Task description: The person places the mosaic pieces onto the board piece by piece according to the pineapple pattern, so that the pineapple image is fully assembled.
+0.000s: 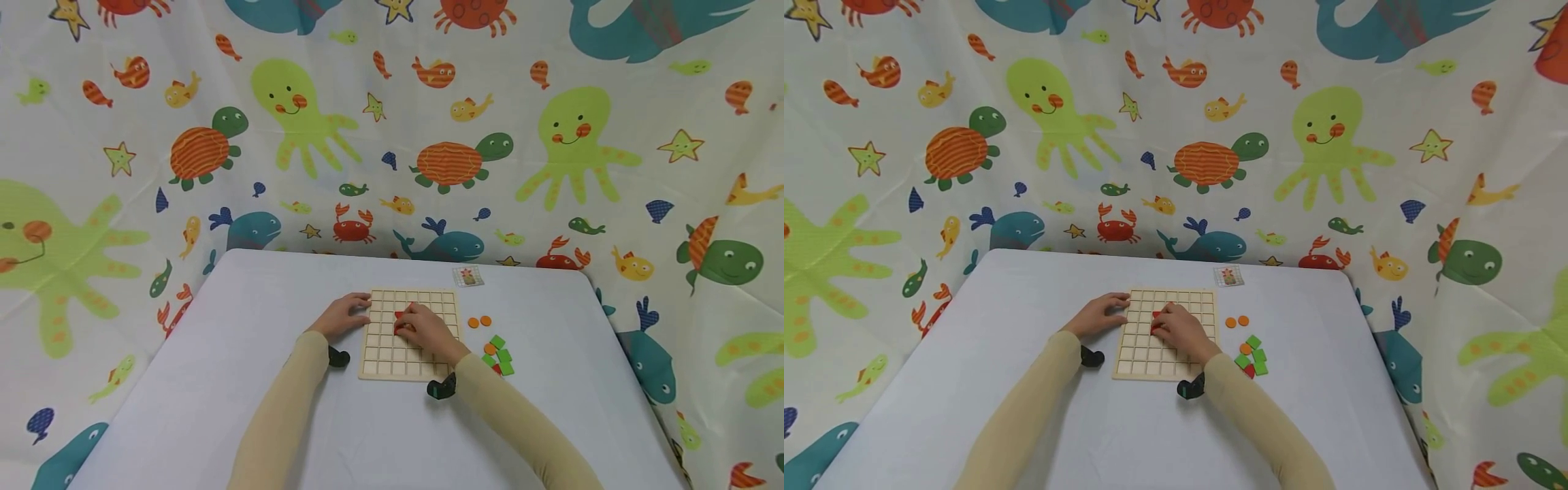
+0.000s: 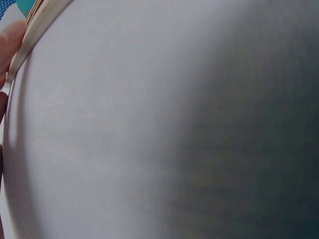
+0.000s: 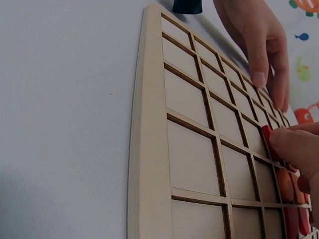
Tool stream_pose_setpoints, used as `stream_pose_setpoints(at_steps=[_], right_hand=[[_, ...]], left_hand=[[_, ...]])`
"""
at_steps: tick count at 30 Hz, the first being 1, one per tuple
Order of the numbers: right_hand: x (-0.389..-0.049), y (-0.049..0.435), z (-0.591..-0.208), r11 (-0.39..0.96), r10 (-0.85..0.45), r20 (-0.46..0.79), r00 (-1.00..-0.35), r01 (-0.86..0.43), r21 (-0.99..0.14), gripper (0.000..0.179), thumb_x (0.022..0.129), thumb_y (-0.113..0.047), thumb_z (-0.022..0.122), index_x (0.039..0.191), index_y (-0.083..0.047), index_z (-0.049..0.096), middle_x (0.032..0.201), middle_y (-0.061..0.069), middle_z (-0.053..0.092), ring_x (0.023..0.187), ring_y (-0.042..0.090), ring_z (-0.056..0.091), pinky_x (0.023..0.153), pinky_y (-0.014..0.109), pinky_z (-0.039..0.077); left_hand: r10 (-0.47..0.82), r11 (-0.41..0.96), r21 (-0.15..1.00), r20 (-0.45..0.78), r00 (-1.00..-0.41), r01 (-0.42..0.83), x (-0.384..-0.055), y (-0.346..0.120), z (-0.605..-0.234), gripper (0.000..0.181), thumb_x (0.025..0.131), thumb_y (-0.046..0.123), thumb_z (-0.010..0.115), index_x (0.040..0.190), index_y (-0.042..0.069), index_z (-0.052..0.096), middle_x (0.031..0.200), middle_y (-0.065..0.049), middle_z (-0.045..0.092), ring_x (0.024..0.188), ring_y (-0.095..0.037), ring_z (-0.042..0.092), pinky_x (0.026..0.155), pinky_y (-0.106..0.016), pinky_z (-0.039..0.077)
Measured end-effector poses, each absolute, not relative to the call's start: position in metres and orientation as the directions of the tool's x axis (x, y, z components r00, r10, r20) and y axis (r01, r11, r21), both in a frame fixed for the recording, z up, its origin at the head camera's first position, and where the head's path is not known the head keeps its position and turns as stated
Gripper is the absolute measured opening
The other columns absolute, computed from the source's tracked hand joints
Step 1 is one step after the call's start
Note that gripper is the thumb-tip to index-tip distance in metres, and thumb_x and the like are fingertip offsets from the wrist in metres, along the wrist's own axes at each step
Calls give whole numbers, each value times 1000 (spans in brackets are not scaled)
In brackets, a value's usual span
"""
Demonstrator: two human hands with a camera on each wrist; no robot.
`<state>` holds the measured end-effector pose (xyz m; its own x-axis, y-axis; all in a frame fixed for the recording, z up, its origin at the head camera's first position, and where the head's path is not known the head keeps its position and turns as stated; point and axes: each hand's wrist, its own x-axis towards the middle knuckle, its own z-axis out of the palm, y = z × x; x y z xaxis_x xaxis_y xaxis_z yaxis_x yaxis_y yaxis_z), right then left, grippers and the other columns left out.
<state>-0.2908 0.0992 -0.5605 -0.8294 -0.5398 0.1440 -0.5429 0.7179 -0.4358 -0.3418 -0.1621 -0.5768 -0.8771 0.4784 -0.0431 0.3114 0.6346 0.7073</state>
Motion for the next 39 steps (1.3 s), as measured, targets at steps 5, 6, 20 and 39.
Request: stream_pose_setpoints(at_steps=[5,6,20,39], right_hand=[[-295,100,-560,703,-580,146,-802,-583,-407,17,92,-24,70,106,-17,75,107,2,59,96,18,55,86,34,52],[-296,101,-560,699,-592,148,-792,-596,-396,17,92,-24,70,107,-17,74,108,2,59,97,18,55,87,34,52],[-297,102,-562,712,-580,140,-803,-582,-392,13,92,-26,70,100,-16,72,103,-1,57,92,16,53,83,32,53],[-270,153,-559,699,-199,131,-971,-234,-676,36,93,-23,68,125,-5,66,119,8,66,101,22,63,87,39,56]], left_hand=[[477,643,696,-36,-878,320,-342,-162,-576,49,89,28,73,132,7,61,149,-3,46,141,-25,36,117,-43,29],[475,643,697,-37,-879,317,-342,-162,-575,49,89,29,73,132,7,61,149,-3,46,141,-25,36,117,-43,29],[479,637,702,-37,-877,318,-344,-161,-577,50,89,30,73,132,8,61,149,-2,45,141,-25,36,117,-44,29],[457,648,701,-45,-888,298,-340,-160,-578,50,88,29,74,131,8,62,149,-1,46,141,-24,36,116,-43,29]])
